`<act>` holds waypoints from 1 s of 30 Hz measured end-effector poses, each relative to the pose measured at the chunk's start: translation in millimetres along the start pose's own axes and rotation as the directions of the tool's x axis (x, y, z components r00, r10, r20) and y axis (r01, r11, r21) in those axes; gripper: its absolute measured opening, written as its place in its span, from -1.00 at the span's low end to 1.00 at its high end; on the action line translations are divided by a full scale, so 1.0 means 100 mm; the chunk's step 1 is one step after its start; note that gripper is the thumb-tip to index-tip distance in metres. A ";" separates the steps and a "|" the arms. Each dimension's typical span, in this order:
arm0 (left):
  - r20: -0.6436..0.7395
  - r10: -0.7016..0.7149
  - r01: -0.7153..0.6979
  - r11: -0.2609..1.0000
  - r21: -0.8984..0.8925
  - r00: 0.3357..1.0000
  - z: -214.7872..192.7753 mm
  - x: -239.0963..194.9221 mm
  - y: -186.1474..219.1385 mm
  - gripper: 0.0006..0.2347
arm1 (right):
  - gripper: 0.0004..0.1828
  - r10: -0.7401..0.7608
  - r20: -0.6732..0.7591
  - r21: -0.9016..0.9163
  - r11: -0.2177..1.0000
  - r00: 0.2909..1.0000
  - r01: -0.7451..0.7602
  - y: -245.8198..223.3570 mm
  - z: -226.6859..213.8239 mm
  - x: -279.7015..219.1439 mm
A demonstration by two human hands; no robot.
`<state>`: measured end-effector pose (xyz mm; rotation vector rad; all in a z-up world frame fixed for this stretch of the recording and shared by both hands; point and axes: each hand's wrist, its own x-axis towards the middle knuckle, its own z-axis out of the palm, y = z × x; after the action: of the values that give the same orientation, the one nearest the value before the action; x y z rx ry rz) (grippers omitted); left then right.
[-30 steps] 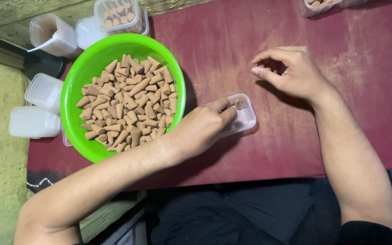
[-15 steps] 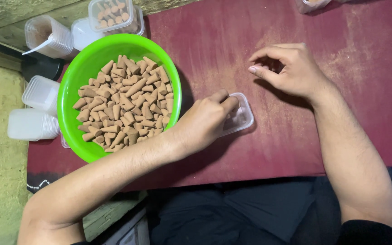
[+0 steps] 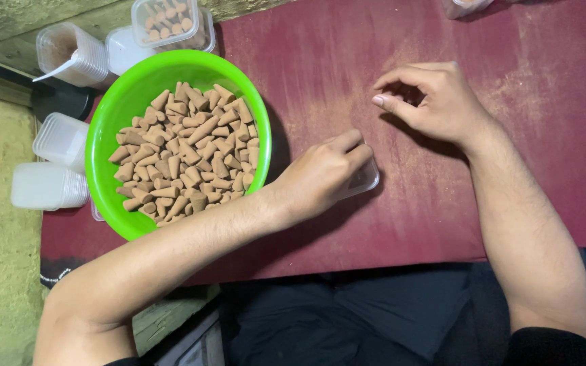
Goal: Packaging incense cones from a large bowl into small plastic containers
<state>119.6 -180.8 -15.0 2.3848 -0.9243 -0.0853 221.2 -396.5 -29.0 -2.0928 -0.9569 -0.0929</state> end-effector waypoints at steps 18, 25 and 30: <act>0.031 -0.011 -0.010 0.787 0.616 0.999 -0.16 -0.23 -0.03 -0.84 | -0.90 -0.013 -0.006 0.006 1.000 1.000 0.013 0.02 0.01 -0.01; 0.019 -0.058 0.019 0.576 0.817 0.998 0.07 -0.16 -0.08 -0.86 | -0.87 -0.064 -0.004 -0.020 0.998 0.998 0.064 0.09 0.04 -0.02; 0.028 -0.027 -0.009 0.546 0.838 0.999 0.10 -0.10 -0.15 -0.86 | -0.84 -0.055 0.007 -0.003 0.998 0.998 0.055 0.06 0.03 -0.01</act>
<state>118.6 -170.0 -32.9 3.2854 -1.1402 0.4218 223.9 -397.3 -34.7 -2.0713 -1.0197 -0.1157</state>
